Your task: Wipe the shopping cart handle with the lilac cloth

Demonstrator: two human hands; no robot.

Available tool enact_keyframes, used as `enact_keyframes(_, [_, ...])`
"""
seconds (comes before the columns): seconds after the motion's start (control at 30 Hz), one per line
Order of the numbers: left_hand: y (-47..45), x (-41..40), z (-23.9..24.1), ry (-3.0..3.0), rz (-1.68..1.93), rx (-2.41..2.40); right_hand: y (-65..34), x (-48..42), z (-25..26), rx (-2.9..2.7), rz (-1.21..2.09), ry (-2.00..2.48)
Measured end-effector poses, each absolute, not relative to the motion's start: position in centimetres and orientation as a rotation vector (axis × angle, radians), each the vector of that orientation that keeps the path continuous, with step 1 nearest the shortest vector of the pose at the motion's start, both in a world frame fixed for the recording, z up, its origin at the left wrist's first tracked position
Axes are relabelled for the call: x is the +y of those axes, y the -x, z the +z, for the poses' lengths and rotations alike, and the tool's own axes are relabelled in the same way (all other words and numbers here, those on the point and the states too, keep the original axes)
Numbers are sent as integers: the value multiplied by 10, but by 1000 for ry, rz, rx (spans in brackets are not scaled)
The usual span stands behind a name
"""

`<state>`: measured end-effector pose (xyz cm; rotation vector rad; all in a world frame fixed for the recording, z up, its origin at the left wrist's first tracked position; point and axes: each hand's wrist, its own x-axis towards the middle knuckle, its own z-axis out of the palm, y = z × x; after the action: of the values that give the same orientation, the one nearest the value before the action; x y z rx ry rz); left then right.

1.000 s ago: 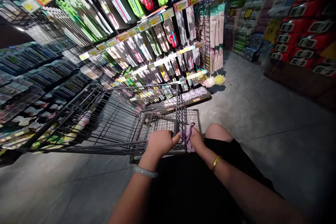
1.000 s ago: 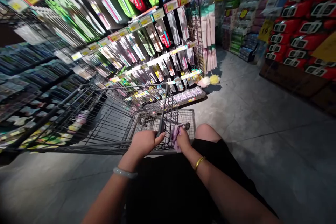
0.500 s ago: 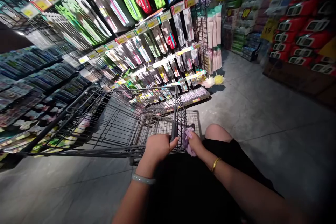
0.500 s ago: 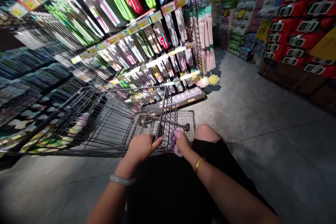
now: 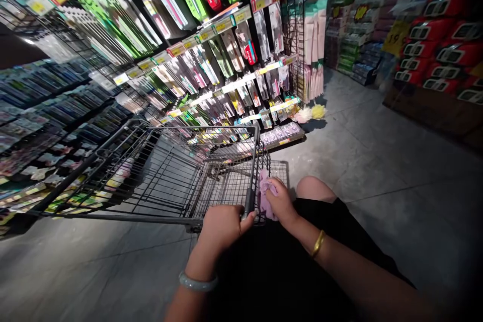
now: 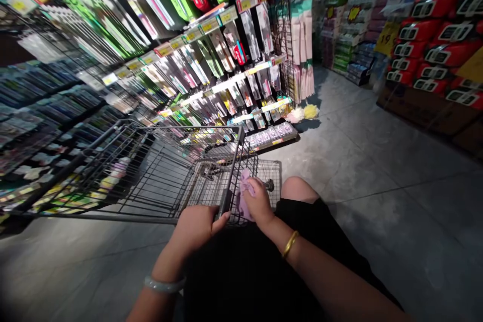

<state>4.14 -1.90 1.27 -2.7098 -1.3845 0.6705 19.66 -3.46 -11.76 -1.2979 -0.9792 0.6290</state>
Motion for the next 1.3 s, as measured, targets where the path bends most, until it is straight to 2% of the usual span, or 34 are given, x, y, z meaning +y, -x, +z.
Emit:
enact_keyframes(0.1, [-35, -22, 11, 2721, 662, -1377, -191, -43, -90, -1181, 483, 1065])
enact_keyframes(0.2, [-31, -26, 10, 2727, 647, -1376, -187, -44, -83, -1347, 402, 1047])
enact_keyframes(0.33, [-27, -31, 11, 2738, 608, -1378, -191, -35, -95, -1061, 449, 1251])
enact_keyframes(0.4, [-25, -33, 12, 2741, 585, -1384, -191, -37, -85, -1001, 444, 1205])
enact_keyframes(0.53, [-21, -36, 11, 2754, 585, -1384, -181, -50, -47, -1406, 339, 979])
enact_keyframes(0.67, [-19, -40, 10, 2746, 563, -1400, -182, -41, -41, -1738, 176, 1007])
enact_keyframes(0.8, [-18, -43, 15, 2777, 496, -1416, -210, -4, -36, -1860, 198, 1185])
enact_keyframes(0.97, [-17, -46, 18, 2807, 474, -1497, -207, 13, 10, -1910, 339, 1193])
enact_keyframes(1.1, [-15, -47, 14, 2821, 358, -1556, -172, -1, 25, -2323, 467, 1072])
enact_keyframes(1.3, [-12, -50, 15, 2877, 347, -1522, -164, -9, 29, -2789, 392, 1270])
